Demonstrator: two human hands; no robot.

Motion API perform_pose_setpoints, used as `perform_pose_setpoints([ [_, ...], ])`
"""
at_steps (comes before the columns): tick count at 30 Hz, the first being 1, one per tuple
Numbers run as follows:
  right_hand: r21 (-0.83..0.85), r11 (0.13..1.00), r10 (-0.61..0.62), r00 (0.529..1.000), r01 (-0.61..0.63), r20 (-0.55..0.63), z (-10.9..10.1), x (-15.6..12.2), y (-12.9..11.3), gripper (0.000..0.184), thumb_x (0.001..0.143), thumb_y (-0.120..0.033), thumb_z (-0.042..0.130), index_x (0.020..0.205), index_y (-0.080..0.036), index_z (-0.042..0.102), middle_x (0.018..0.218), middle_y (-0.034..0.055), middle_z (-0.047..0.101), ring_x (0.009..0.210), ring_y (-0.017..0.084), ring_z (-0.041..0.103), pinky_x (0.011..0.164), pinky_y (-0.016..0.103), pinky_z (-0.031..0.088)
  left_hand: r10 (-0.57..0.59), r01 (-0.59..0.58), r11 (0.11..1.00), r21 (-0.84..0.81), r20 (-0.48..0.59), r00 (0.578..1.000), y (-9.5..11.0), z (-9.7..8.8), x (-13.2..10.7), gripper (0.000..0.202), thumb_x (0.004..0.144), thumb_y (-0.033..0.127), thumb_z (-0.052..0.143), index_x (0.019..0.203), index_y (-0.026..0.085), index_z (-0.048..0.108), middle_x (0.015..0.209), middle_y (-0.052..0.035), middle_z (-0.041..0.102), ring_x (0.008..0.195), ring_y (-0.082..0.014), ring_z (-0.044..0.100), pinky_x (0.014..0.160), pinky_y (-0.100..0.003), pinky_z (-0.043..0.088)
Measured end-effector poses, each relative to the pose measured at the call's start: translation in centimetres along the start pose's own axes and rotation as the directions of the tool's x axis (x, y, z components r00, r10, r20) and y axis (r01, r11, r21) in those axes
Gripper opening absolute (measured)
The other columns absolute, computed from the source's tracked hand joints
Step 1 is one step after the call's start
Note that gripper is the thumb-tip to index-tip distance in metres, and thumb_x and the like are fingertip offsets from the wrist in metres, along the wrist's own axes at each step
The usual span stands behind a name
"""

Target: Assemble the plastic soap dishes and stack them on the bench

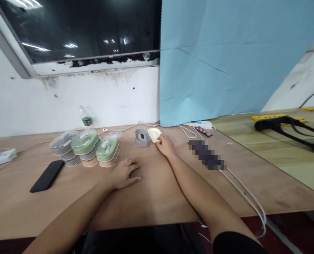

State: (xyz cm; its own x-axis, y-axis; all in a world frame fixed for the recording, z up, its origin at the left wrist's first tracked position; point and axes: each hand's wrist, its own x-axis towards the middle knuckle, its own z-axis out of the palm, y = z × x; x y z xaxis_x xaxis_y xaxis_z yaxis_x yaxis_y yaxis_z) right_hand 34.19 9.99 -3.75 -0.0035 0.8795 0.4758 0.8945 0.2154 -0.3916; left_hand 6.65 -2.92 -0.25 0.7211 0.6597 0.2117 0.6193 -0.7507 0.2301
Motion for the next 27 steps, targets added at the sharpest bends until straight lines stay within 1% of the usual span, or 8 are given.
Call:
perform_pose_setpoints([
  [7, 0.054, 0.997, 0.061, 0.998, -0.059, -0.035, 0.2, 0.1, 0.6, 0.018, 0.080, -0.026, 0.056, 0.092, -0.019, 0.066, 0.099, 0.0095, 0.063, 0.095, 0.024, 0.055, 0.086, 0.036, 0.041, -0.053, 0.053, 0.999, -0.006, 0.020, 0.998, -0.9, -0.5, -0.4, 0.057, 0.085, 0.059, 0.049, 0.126, 0.019, 0.054, 0.128, -0.0118, 0.051, 0.113, -0.0284, 0.049, 0.096, -0.043, 0.039],
  [11, 0.183, 0.983, 0.049, 0.973, -0.007, -0.224, -0.6, 0.1, -0.1, 0.019, 0.083, -0.026, 0.051, 0.093, -0.016, 0.064, 0.097, 0.0113, 0.061, 0.095, 0.026, 0.054, 0.087, 0.039, 0.042, -0.100, 0.102, 0.994, -0.041, 0.030, 0.994, -1.1, -0.2, -0.5, 0.067, 0.084, 0.062, 0.047, 0.136, 0.018, 0.043, 0.132, -0.0139, 0.048, 0.116, -0.0307, 0.048, 0.098, -0.046, 0.038],
  [15, 0.282, 0.915, -0.188, 0.925, 0.287, -0.330, -2.9, -1.5, -3.1, 0.018, 0.083, -0.024, 0.052, 0.098, -0.019, 0.060, 0.102, 0.0105, 0.058, 0.103, 0.025, 0.053, 0.091, 0.039, 0.042, -0.132, 0.107, 0.979, -0.172, -0.139, 0.982, -0.9, -0.8, -0.6, 0.084, 0.086, 0.059, 0.047, 0.148, 0.016, 0.011, 0.147, -0.0178, 0.031, 0.132, -0.0327, 0.034, 0.105, -0.049, 0.033],
  [18, 0.331, 0.796, -0.465, 0.862, 0.506, -0.199, -3.7, -3.4, -5.4, 0.010, 0.078, -0.021, 0.055, 0.086, -0.021, 0.061, 0.096, 0.0081, 0.060, 0.094, 0.022, 0.056, 0.086, 0.037, 0.045, -0.083, 0.004, 0.981, -0.193, -0.405, 0.911, -0.5, -2.0, -0.7, 0.082, 0.087, 0.049, 0.051, 0.148, 0.019, 0.006, 0.151, -0.0162, 0.023, 0.138, -0.0310, 0.024, 0.111, -0.050, 0.026],
  [20, 0.358, 0.721, -0.615, 0.786, 0.593, -0.064, -3.6, -4.3, -6.5, 0.008, 0.077, -0.019, 0.054, 0.079, -0.021, 0.061, 0.087, 0.0057, 0.062, 0.084, 0.020, 0.057, 0.079, 0.034, 0.046, -0.068, -0.006, 0.988, -0.156, -0.460, 0.886, -0.4, -2.4, -0.7, 0.073, 0.087, 0.046, 0.052, 0.146, 0.020, 0.017, 0.148, -0.0154, 0.029, 0.136, -0.0310, 0.027, 0.110, -0.050, 0.025],
  [22, 0.373, 0.709, -0.650, 0.760, 0.599, 0.014, -3.1, -4.8, -7.3, 0.013, 0.079, -0.018, 0.051, 0.083, -0.021, 0.063, 0.088, 0.0052, 0.063, 0.083, 0.018, 0.058, 0.077, 0.032, 0.047, -0.046, 0.003, 0.992, -0.129, -0.334, 0.942, -0.3, -2.3, -0.7, 0.064, 0.087, 0.047, 0.052, 0.141, 0.020, 0.031, 0.142, -0.0142, 0.039, 0.131, -0.0300, 0.036, 0.108, -0.048, 0.030],
  [25, 0.366, 0.792, -0.519, 0.855, 0.488, -0.018, -2.4, -4.4, -7.6, 0.023, 0.083, -0.018, 0.049, 0.101, -0.022, 0.063, 0.104, 0.0070, 0.063, 0.094, 0.019, 0.059, 0.079, 0.032, 0.049, -0.012, 0.008, 0.994, -0.108, -0.039, 0.999, -0.6, -1.5, -0.7, 0.056, 0.087, 0.052, 0.050, 0.133, 0.021, 0.045, 0.137, -0.0117, 0.047, 0.125, -0.0285, 0.044, 0.101, -0.046, 0.037],
  [27, 0.353, 0.841, -0.420, 0.906, 0.411, -0.054, -2.1, -3.7, -7.2, 0.028, 0.085, -0.020, 0.048, 0.109, -0.022, 0.061, 0.114, 0.0082, 0.060, 0.102, 0.021, 0.058, 0.082, 0.034, 0.049, -0.019, 0.022, 0.996, -0.087, 0.037, 0.999, -0.8, -1.0, -0.7, 0.053, 0.087, 0.051, 0.049, 0.132, 0.021, 0.047, 0.140, -0.0116, 0.046, 0.125, -0.0287, 0.044, 0.100, -0.047, 0.037],
])
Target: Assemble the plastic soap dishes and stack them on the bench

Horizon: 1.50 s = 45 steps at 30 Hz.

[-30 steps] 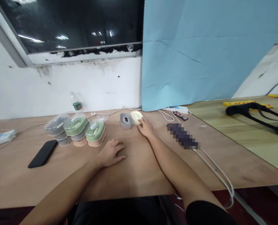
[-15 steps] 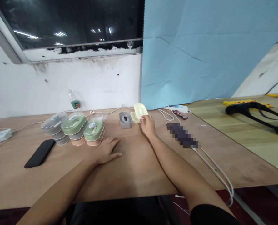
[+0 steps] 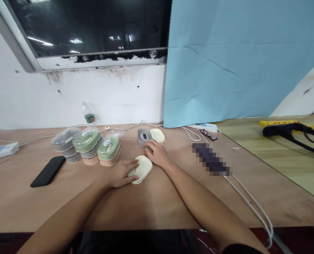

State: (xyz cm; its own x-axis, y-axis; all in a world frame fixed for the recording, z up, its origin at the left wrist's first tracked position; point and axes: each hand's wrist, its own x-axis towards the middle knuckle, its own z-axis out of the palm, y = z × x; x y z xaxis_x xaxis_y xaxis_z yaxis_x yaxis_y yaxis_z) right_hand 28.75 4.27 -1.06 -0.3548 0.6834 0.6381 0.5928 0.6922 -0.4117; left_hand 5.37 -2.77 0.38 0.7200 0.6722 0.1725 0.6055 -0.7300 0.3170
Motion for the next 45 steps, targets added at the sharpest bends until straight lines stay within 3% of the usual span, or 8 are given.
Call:
perform_pose_setpoints([
  [5, -0.036, 0.996, 0.081, 0.995, -0.079, 0.063, -0.2, 0.3, 2.1, 0.042, 0.086, -0.021, 0.047, 0.128, -0.021, 0.051, 0.130, 0.0104, 0.053, 0.113, 0.024, 0.053, 0.091, 0.040, 0.046, -0.034, 0.038, 0.997, 0.072, -0.065, 0.997, -0.3, 0.3, 0.2, 0.044, 0.087, 0.025, 0.046, 0.131, 0.021, 0.050, 0.145, -0.0109, 0.037, 0.125, -0.0291, 0.043, 0.101, -0.048, 0.035],
  [13, -0.110, 0.974, 0.200, 0.979, -0.196, 0.027, 0.4, 0.3, 1.6, 0.033, 0.079, -0.025, 0.059, 0.111, -0.019, 0.061, 0.096, 0.0061, 0.058, 0.068, 0.015, 0.055, 0.072, 0.032, 0.048, -0.093, 0.102, 0.992, 0.068, -0.121, 0.988, -1.1, 0.6, 0.2, 0.046, 0.084, 0.011, 0.040, 0.127, 0.019, 0.054, 0.136, -0.0111, 0.049, 0.121, -0.0247, 0.046, 0.101, -0.044, 0.038],
  [22, -0.107, 0.960, 0.248, 0.964, -0.258, -0.096, 0.6, 0.1, 2.4, 0.016, 0.076, -0.034, 0.064, 0.081, -0.019, 0.058, 0.087, 0.0027, 0.053, 0.068, 0.014, 0.053, 0.066, 0.029, 0.044, -0.133, 0.130, 0.991, -0.028, -0.228, 0.965, -1.4, 0.6, 0.4, 0.055, 0.086, 0.046, 0.053, 0.131, 0.016, 0.046, 0.133, -0.0123, 0.049, 0.121, -0.0259, 0.047, 0.105, -0.041, 0.038],
  [29, -0.101, 0.955, 0.253, 0.945, -0.278, -0.207, 0.0, 0.3, 2.1, 0.029, 0.071, -0.040, 0.068, 0.080, -0.020, 0.049, 0.082, 0.0027, 0.052, 0.070, 0.017, 0.051, 0.063, 0.029, 0.041, -0.130, 0.123, 0.991, -0.050, -0.203, 0.971, -1.2, 0.6, 0.3, 0.053, 0.085, 0.041, 0.055, 0.132, 0.017, 0.045, 0.133, -0.0113, 0.049, 0.120, -0.0253, 0.048, 0.104, -0.040, 0.038],
  [33, 0.115, 0.944, 0.330, 0.904, -0.311, -0.271, -0.5, 0.3, 1.3, 0.034, 0.072, -0.048, 0.066, 0.082, -0.020, 0.051, 0.078, 0.0019, 0.055, 0.069, 0.016, 0.051, 0.062, 0.028, 0.042, -0.174, 0.161, 0.984, -0.073, -0.236, 0.956, -1.3, 0.8, 0.3, 0.070, 0.085, 0.046, 0.055, 0.141, 0.015, 0.030, 0.138, -0.0150, 0.045, 0.126, -0.0288, 0.044, 0.105, -0.045, 0.036],
  [38, 0.438, 0.813, 0.467, 0.879, -0.384, -0.096, -0.3, 0.0, 0.2, 0.043, 0.081, -0.061, 0.050, 0.081, -0.019, 0.056, 0.070, 0.0018, 0.059, 0.063, 0.016, 0.052, 0.054, 0.026, 0.040, -0.290, 0.223, 0.950, -0.220, -0.347, 0.892, -0.6, 0.1, 0.2, 0.089, 0.087, 0.052, 0.051, 0.148, 0.015, -0.002, 0.140, -0.0175, 0.043, 0.123, -0.0285, 0.049, 0.102, -0.044, 0.039],
  [42, 0.438, 0.747, 0.507, 0.854, -0.501, 0.113, 0.0, -0.3, 0.1, 0.048, 0.081, -0.064, 0.047, 0.066, -0.019, 0.054, 0.050, -0.0011, 0.051, 0.047, 0.014, 0.047, 0.046, 0.025, 0.033, -0.272, 0.210, 0.955, -0.208, -0.341, 0.900, 0.3, -1.0, 0.1, 0.082, 0.087, 0.053, 0.050, 0.149, 0.019, 0.007, 0.129, -0.0137, 0.052, 0.111, -0.0264, 0.056, 0.096, -0.040, 0.044],
  [45, 0.351, 0.785, 0.475, 0.860, -0.511, 0.188, -0.3, -0.4, 0.5, 0.052, 0.081, -0.064, 0.047, 0.060, -0.017, 0.054, 0.049, -0.0010, 0.050, 0.048, 0.013, 0.046, 0.046, 0.024, 0.030, -0.274, 0.226, 0.960, -0.165, -0.382, 0.883, 0.6, -1.4, -0.1, 0.080, 0.083, 0.057, 0.054, 0.145, 0.021, 0.020, 0.127, -0.0129, 0.051, 0.113, -0.0276, 0.054, 0.097, -0.041, 0.043],
])
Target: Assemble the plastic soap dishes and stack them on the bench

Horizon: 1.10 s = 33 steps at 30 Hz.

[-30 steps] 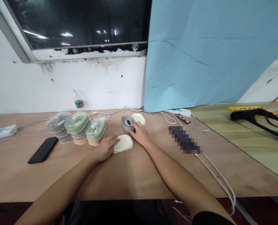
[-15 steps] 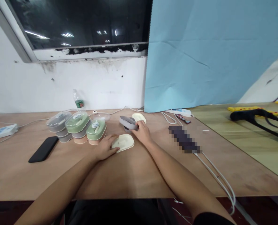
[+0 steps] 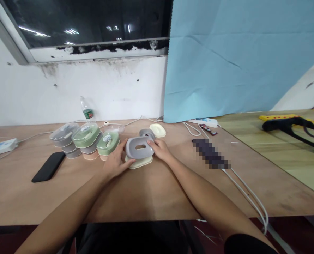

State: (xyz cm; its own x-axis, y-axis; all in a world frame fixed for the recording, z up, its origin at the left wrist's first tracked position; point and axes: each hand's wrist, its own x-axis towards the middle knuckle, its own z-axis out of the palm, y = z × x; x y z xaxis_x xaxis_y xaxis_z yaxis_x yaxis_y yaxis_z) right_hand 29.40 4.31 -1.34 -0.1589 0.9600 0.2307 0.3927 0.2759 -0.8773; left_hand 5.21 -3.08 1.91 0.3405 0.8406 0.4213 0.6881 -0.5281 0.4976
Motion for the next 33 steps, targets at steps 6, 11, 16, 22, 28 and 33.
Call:
perform_pose_setpoints([
  [6, -0.270, 0.959, -0.042, 0.986, 0.086, 0.164, -0.8, 0.2, 0.0, 0.058, 0.084, -0.063, 0.041, 0.049, -0.017, 0.049, 0.048, -0.0006, 0.048, 0.048, 0.012, 0.044, 0.046, 0.024, 0.026, -0.149, 0.141, 0.975, 0.172, 0.037, 0.988, -0.2, 0.3, 0.0, 0.059, 0.084, 0.064, 0.043, 0.120, 0.017, 0.051, 0.112, -0.0125, 0.053, 0.098, -0.0258, 0.059, 0.087, -0.040, 0.047],
  [11, -0.441, 0.894, 0.019, 0.976, 0.080, 0.215, -0.6, 0.5, 0.1, 0.058, 0.083, -0.062, 0.043, 0.046, -0.018, 0.047, 0.047, 0.0002, 0.049, 0.046, 0.013, 0.045, 0.046, 0.025, 0.024, -0.236, 0.151, 0.917, 0.368, 0.198, 0.951, -0.8, 1.2, 0.1, 0.052, 0.091, 0.057, 0.031, 0.100, 0.015, 0.060, 0.100, -0.0131, 0.059, 0.090, -0.0271, 0.062, 0.079, -0.039, 0.048],
  [16, -0.442, 0.888, -0.014, 0.968, 0.127, 0.251, -0.4, 0.6, 0.5, 0.057, 0.083, -0.062, 0.042, 0.047, -0.018, 0.048, 0.047, -0.0017, 0.048, 0.046, 0.011, 0.043, 0.047, 0.024, 0.023, -0.246, 0.146, 0.909, 0.390, 0.221, 0.944, -0.8, 1.5, 0.1, 0.050, 0.091, 0.054, 0.031, 0.108, 0.015, 0.059, 0.104, -0.0135, 0.060, 0.093, -0.0273, 0.062, 0.081, -0.038, 0.047],
  [22, -0.450, 0.878, -0.078, 0.977, 0.162, 0.200, 0.1, 0.3, 0.8, 0.058, 0.084, -0.063, 0.040, 0.048, -0.018, 0.046, 0.046, -0.0032, 0.043, 0.047, 0.011, 0.040, 0.048, 0.024, 0.022, -0.206, 0.133, 0.942, 0.309, 0.218, 0.954, -0.4, 1.6, 0.1, 0.048, 0.092, 0.037, 0.034, 0.135, 0.016, 0.039, 0.127, -0.0151, 0.052, 0.102, -0.0268, 0.061, 0.084, -0.038, 0.047],
  [28, -0.512, 0.835, -0.268, 0.961, 0.199, -0.063, 0.7, 1.4, -0.8, 0.051, 0.089, -0.056, 0.041, 0.053, -0.019, 0.047, 0.051, -0.0013, 0.048, 0.051, 0.012, 0.043, 0.052, 0.025, 0.026, -0.177, 0.090, 0.940, 0.329, 0.245, 0.953, -0.6, 1.4, 0.1, 0.046, 0.091, 0.025, 0.032, 0.135, 0.013, 0.042, 0.128, -0.0154, 0.052, 0.103, -0.0262, 0.061, 0.087, -0.037, 0.047],
  [33, -0.592, 0.716, -0.408, 0.910, 0.372, 0.078, 3.5, 7.7, -3.8, 0.032, 0.093, -0.037, 0.041, 0.078, -0.019, 0.063, 0.077, 0.0039, 0.066, 0.074, 0.017, 0.057, 0.066, 0.027, 0.038, -0.175, 0.077, 0.934, 0.350, 0.258, 0.950, -0.9, 1.3, 0.1, 0.048, 0.090, 0.024, 0.033, 0.136, 0.012, 0.040, 0.130, -0.0163, 0.051, 0.104, -0.0265, 0.060, 0.086, -0.037, 0.048],
])
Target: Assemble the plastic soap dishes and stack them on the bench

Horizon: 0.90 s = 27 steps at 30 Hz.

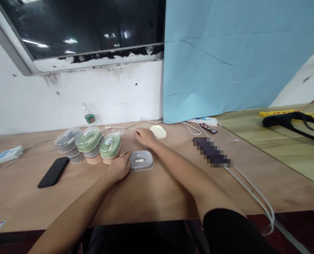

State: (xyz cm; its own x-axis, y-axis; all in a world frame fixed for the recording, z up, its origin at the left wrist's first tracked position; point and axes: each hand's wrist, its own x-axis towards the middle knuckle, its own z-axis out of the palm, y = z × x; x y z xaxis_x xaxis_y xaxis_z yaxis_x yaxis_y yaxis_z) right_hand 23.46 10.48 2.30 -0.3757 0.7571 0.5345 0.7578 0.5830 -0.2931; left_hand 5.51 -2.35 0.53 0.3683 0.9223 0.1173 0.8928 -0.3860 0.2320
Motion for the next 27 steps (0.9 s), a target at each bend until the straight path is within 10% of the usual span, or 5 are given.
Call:
perform_pose_setpoints([
  [7, -0.023, 0.980, -0.183, 0.932, 0.200, 0.312, 5.2, 6.2, -2.5, 0.042, 0.084, -0.013, 0.050, 0.125, -0.022, 0.055, 0.132, 0.0091, 0.055, 0.110, 0.023, 0.056, 0.088, 0.031, 0.043, 0.045, -0.045, 0.999, 0.000, -0.007, 0.999, -0.6, 0.1, 0.1, 0.049, 0.090, 0.023, 0.034, 0.137, 0.011, 0.039, 0.129, -0.0159, 0.052, 0.112, -0.0269, 0.056, 0.093, -0.038, 0.045],
  [17, -0.234, 0.967, 0.031, 0.859, 0.104, 0.512, 1.9, 2.6, -1.2, 0.023, 0.084, -0.033, 0.053, 0.097, -0.023, 0.069, 0.100, 0.0102, 0.071, 0.089, 0.025, 0.064, 0.072, 0.031, 0.043, 0.023, -0.023, 0.999, 0.025, 0.025, 0.999, -0.3, -0.2, 0.0, 0.048, 0.091, 0.025, 0.033, 0.138, 0.013, 0.038, 0.129, -0.0150, 0.053, 0.110, -0.0252, 0.058, 0.092, -0.036, 0.045],
  [22, -0.166, 0.986, 0.039, 0.926, 0.026, 0.376, -0.1, 0.7, -1.0, 0.021, 0.088, -0.033, 0.050, 0.084, -0.022, 0.067, 0.090, 0.0069, 0.070, 0.082, 0.020, 0.061, 0.069, 0.028, 0.040, 0.031, -0.031, 0.999, 0.011, 0.011, 0.999, -0.5, -0.1, 0.0, 0.048, 0.091, 0.025, 0.032, 0.137, 0.013, 0.038, 0.128, -0.0153, 0.054, 0.108, -0.0256, 0.059, 0.091, -0.037, 0.045],
  [27, 0.126, 0.992, 0.035, 0.998, -0.027, -0.061, -2.5, -0.7, -1.2, 0.024, 0.092, -0.035, 0.041, 0.092, -0.020, 0.059, 0.090, 0.0057, 0.063, 0.083, 0.019, 0.056, 0.074, 0.029, 0.039, -0.007, 0.005, 0.995, -0.099, -0.016, 1.000, -0.8, -0.1, 0.0, 0.053, 0.092, 0.039, 0.039, 0.138, 0.014, 0.035, 0.131, -0.0159, 0.053, 0.115, -0.0279, 0.055, 0.095, -0.039, 0.043],
])
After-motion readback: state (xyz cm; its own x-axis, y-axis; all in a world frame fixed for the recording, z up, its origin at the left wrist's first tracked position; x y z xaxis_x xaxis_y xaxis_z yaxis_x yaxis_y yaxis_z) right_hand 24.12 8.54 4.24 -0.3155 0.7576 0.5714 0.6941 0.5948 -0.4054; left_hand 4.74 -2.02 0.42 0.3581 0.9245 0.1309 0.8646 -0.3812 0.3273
